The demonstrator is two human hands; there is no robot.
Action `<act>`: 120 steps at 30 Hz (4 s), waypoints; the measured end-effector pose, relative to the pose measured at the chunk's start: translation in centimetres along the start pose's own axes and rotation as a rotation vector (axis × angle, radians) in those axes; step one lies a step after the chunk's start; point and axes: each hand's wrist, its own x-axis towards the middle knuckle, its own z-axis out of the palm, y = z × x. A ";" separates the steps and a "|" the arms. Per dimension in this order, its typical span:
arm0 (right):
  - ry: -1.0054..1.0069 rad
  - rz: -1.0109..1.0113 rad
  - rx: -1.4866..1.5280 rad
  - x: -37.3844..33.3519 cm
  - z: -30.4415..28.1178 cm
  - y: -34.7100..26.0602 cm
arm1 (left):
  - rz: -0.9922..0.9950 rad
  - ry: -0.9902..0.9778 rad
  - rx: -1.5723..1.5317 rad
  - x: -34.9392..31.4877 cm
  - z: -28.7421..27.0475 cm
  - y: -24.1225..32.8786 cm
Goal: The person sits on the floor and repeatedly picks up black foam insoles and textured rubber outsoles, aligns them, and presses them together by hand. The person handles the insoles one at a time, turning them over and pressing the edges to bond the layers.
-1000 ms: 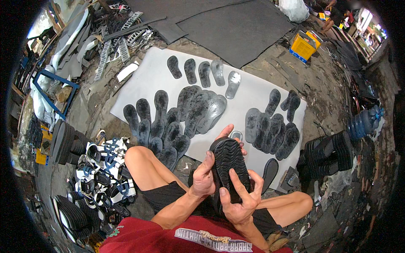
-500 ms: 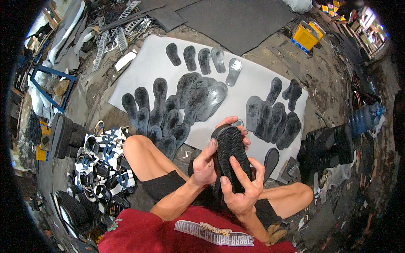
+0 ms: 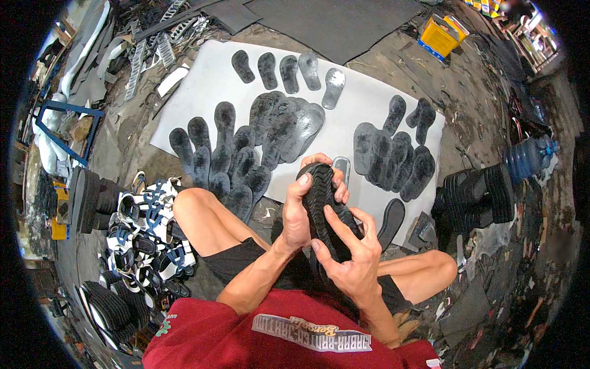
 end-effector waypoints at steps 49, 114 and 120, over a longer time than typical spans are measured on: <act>0.184 0.372 0.190 -1.2 -10.0 7.1 | -1.061 -0.234 -0.159 -8.5 -4.5 -3.9; 0.413 0.184 0.226 2.8 7.0 8.0 | 0.505 0.274 1.525 -2.1 -7.2 -5.0; 0.366 0.276 0.089 0.2 6.7 9.5 | 0.183 0.406 1.250 0.8 -4.9 -3.5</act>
